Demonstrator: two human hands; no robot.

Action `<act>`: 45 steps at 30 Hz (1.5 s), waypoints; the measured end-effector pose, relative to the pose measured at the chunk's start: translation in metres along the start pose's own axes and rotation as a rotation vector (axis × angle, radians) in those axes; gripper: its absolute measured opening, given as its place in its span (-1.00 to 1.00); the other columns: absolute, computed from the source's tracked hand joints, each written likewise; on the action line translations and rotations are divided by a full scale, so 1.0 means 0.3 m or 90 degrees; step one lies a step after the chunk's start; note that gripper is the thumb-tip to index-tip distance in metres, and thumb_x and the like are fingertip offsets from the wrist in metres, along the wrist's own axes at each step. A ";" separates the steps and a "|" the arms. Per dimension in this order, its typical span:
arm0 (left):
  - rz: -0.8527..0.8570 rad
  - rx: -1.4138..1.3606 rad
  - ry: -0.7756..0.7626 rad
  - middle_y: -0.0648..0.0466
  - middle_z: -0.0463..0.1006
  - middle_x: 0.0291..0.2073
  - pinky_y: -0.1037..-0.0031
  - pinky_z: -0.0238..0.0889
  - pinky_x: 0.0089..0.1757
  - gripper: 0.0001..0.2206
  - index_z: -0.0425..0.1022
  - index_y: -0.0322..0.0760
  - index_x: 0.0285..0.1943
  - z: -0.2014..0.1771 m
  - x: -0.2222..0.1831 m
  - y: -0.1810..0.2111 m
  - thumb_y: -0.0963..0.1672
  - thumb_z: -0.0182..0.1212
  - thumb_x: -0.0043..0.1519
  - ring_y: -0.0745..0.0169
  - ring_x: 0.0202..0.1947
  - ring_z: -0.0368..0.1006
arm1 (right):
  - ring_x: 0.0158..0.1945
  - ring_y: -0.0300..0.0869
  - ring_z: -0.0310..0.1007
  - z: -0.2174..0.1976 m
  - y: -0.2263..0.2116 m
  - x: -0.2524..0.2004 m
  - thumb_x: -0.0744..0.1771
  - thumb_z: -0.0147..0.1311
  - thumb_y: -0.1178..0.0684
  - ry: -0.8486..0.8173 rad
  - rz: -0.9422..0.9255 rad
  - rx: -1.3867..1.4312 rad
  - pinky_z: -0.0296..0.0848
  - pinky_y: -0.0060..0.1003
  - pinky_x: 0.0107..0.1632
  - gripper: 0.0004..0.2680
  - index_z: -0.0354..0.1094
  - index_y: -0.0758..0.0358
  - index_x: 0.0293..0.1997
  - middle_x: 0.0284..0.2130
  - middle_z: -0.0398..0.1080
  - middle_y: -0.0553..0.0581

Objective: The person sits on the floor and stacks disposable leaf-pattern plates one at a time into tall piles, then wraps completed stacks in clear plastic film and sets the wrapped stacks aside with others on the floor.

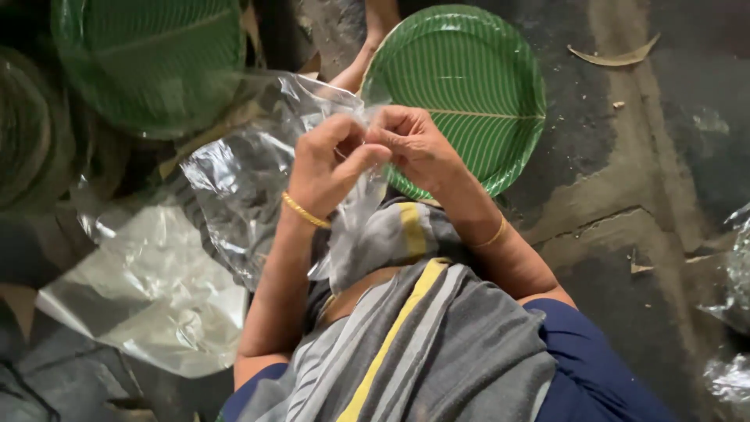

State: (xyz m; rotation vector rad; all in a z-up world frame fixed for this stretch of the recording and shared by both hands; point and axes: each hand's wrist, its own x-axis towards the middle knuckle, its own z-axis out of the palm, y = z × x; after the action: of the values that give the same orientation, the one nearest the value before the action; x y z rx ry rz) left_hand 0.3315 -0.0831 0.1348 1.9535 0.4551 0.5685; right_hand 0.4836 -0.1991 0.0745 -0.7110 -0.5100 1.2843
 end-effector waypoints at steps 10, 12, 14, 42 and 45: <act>-0.356 -0.770 0.151 -0.15 0.55 -0.43 0.16 0.54 -0.29 -0.90 0.37 -0.39 -0.39 -0.084 0.124 -0.023 -0.25 -0.07 0.14 0.02 -0.44 0.56 | -0.39 -0.29 0.40 -0.144 -0.059 -0.109 0.40 0.13 0.10 0.166 -0.088 -0.010 0.47 -0.33 -0.26 -0.87 0.39 0.29 -0.30 -0.47 0.40 0.01; -0.233 -1.036 0.099 0.01 0.42 -0.53 0.40 0.14 -0.39 -0.80 0.29 -0.29 -0.39 -0.165 0.133 -0.146 -0.22 0.12 0.33 0.20 -0.52 0.30 | -0.40 -0.25 0.40 -0.206 -0.045 -0.137 0.39 0.19 0.08 0.223 -0.105 -0.071 0.51 -0.26 -0.25 -0.84 0.38 0.33 -0.32 -0.46 0.40 0.04; -0.180 -0.823 0.110 0.03 0.44 -0.51 0.51 0.05 -0.50 -0.88 0.33 -0.30 -0.32 -0.151 0.169 0.004 -0.23 0.14 0.30 0.33 -0.61 0.22 | -0.34 -0.24 0.41 -0.217 -0.068 -0.138 0.38 0.21 0.08 0.243 -0.143 -0.194 0.51 -0.27 -0.20 -0.85 0.37 0.34 -0.25 -0.36 0.40 0.06; 0.235 0.649 -0.189 -0.14 0.46 -0.16 0.20 0.40 -0.13 -0.90 0.48 -0.36 -0.28 -0.108 0.195 0.205 -0.32 0.18 0.09 -0.16 -0.07 0.52 | -0.29 0.06 0.47 -0.312 -0.408 -0.077 0.28 0.26 0.06 0.364 -0.307 -1.281 0.43 -0.02 -0.29 -0.62 0.46 0.15 0.26 -0.24 0.38 0.17; 0.063 0.881 -0.167 -0.14 0.46 -0.25 0.14 0.41 -0.33 -0.74 0.49 -0.32 -0.03 -0.083 0.278 0.131 -0.26 0.18 0.09 -0.18 -0.22 0.52 | -0.41 0.12 0.44 -0.332 -0.448 -0.067 0.04 0.32 0.05 0.357 -0.088 -1.374 0.45 -0.01 -0.33 -0.19 0.18 -0.09 0.54 -0.33 0.34 0.27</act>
State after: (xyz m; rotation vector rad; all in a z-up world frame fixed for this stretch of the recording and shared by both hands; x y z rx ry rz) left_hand 0.3882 -0.0362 0.1957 3.3126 0.6664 -0.0515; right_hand 0.6401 -0.2542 0.1040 -2.5684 -1.3484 -0.1695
